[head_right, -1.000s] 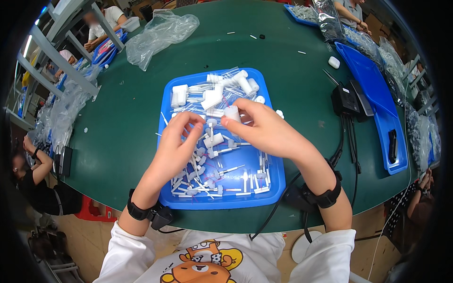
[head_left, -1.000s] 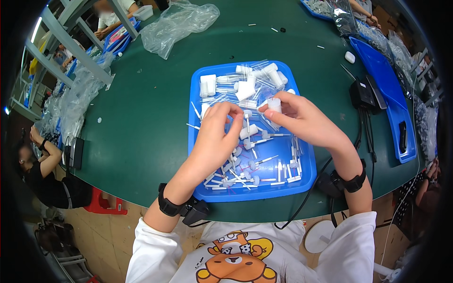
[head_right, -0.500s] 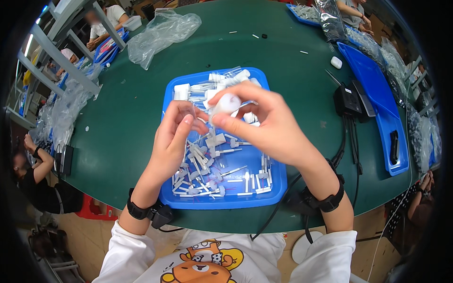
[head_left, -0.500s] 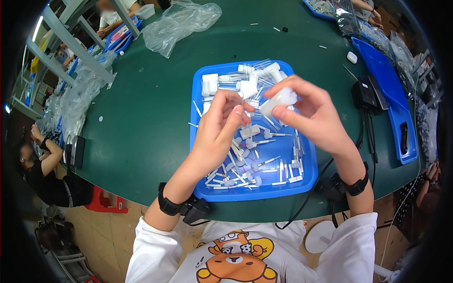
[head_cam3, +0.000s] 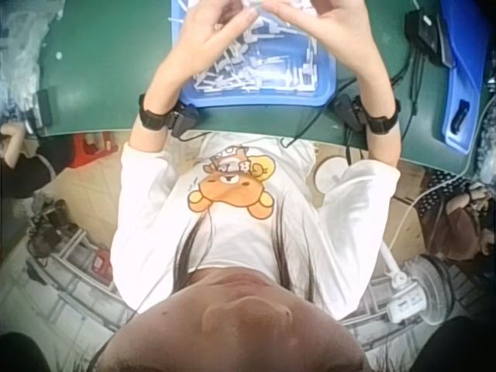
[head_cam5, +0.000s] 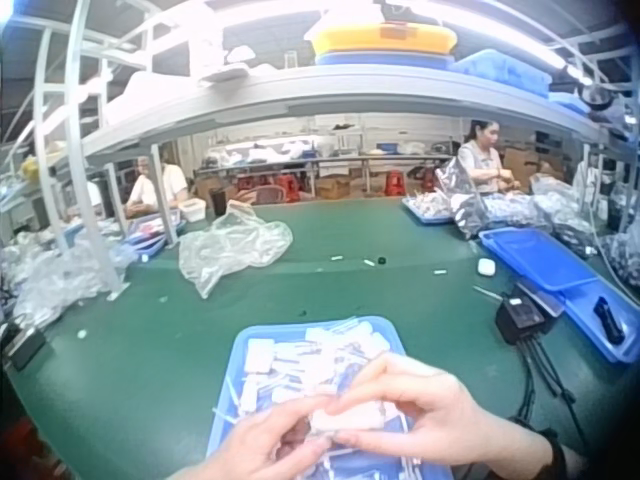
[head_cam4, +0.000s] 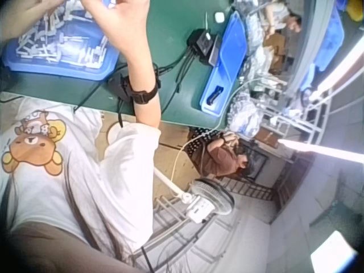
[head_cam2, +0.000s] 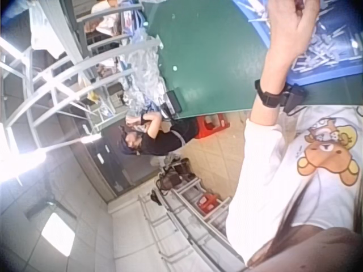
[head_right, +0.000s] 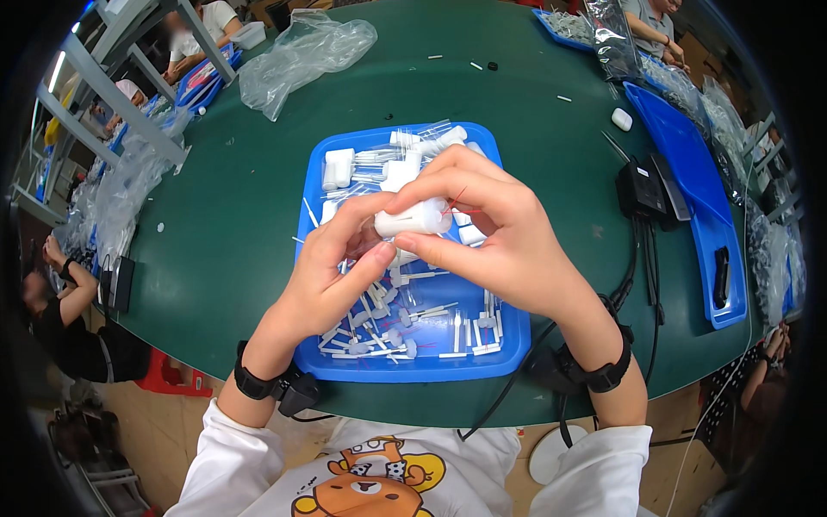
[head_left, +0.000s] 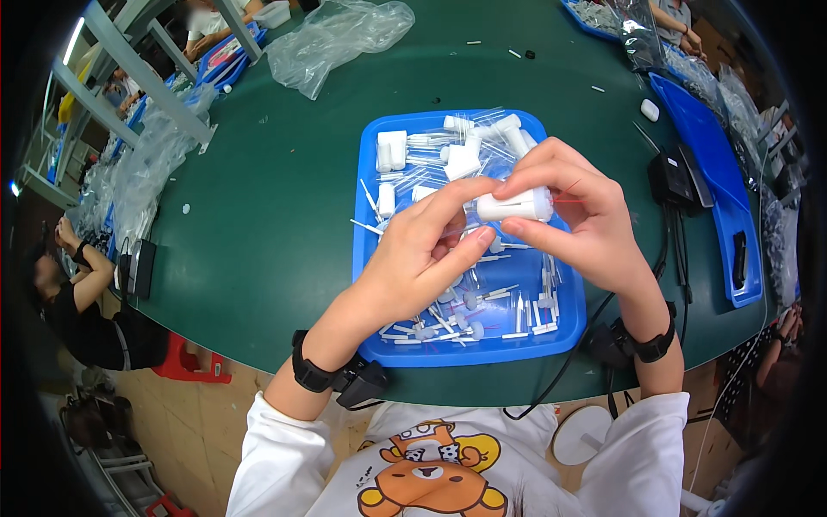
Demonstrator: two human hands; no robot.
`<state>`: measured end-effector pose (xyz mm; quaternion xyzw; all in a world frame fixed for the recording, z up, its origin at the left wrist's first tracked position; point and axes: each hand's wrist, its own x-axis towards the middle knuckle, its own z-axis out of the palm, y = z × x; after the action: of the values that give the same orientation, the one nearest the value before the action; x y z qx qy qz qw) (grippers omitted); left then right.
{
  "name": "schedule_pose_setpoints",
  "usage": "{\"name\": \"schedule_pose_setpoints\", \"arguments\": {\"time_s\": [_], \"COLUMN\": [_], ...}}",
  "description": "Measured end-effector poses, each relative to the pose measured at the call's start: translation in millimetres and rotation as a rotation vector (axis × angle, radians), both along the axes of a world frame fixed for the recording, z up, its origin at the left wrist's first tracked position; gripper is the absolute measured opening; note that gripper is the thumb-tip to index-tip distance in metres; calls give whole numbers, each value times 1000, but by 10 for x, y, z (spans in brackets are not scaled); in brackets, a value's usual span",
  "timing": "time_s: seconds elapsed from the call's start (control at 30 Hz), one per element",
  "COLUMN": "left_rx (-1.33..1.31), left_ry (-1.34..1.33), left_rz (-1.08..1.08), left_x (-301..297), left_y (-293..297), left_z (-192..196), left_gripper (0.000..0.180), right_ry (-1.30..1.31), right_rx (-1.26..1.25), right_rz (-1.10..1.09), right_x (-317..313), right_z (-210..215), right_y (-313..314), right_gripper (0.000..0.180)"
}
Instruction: Assembling small white plastic components for a sprayer or pump on a workbench.
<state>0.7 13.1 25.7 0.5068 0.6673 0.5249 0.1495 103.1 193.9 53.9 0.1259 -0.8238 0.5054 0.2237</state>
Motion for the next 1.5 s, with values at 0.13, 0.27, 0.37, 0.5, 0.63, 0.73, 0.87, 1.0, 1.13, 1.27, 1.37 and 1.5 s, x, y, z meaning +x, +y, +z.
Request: {"name": "schedule_pose_setpoints", "arguments": {"time_s": [0.13, 0.27, 0.37, 0.5, 0.63, 0.73, 0.87, 1.0, 1.13, 1.27, 1.37, 1.5], "left_rx": [-15, -94, -143, -106, -98, -128, -96, -30, 24, 96, 92, 162], "left_ry": [107, 124, -39, -251, -156, -159, -481, -988, -1040, -998, -1043, -1141], "left_rz": [28, 0, -75, -141, -145, -131, -233, -473, -498, -353, -469, -569], "left_x": [-9, -28, -14, 41, 50, 74, 1, -8, 40, 111, 59, 58], "left_y": [8, 1, -16, -25, -20, -29, -57, -46, -25, 7, 1, 18], "left_z": [-13, -33, 5, 53, -19, 6, -68, -86, -78, 52, 50, -26], "left_gripper": [39, 33, 29, 29, 30, 30, 34, 40, 41, 36, 34, 37], "right_ry": [42, -3, -47, -97, -163, -160, -114, -61, -55, -25, 19, 62], "right_rx": [113, 138, -63, -314, 14, 8, 17, 76, 120, 70, -46, -221], "right_rz": [-27, -13, 34, 95, 93, 87, -42, -26, -18, -41, -71, -47], "right_x": [-3, 27, 38, 29, 28, 2, 5, -17, -14, 8, 10, -19], "right_z": [14, 45, 3, -52, -13, -95, -128, -143, -134, -123, -125, -142], "right_y": [-26, -86, -146, -215, -94, -92, -215, -206, -206, -231, -237, -253], "right_gripper": [22, 21, 20, 19, 22, 27, 37, 45, 51, 41, 30, 22]}}
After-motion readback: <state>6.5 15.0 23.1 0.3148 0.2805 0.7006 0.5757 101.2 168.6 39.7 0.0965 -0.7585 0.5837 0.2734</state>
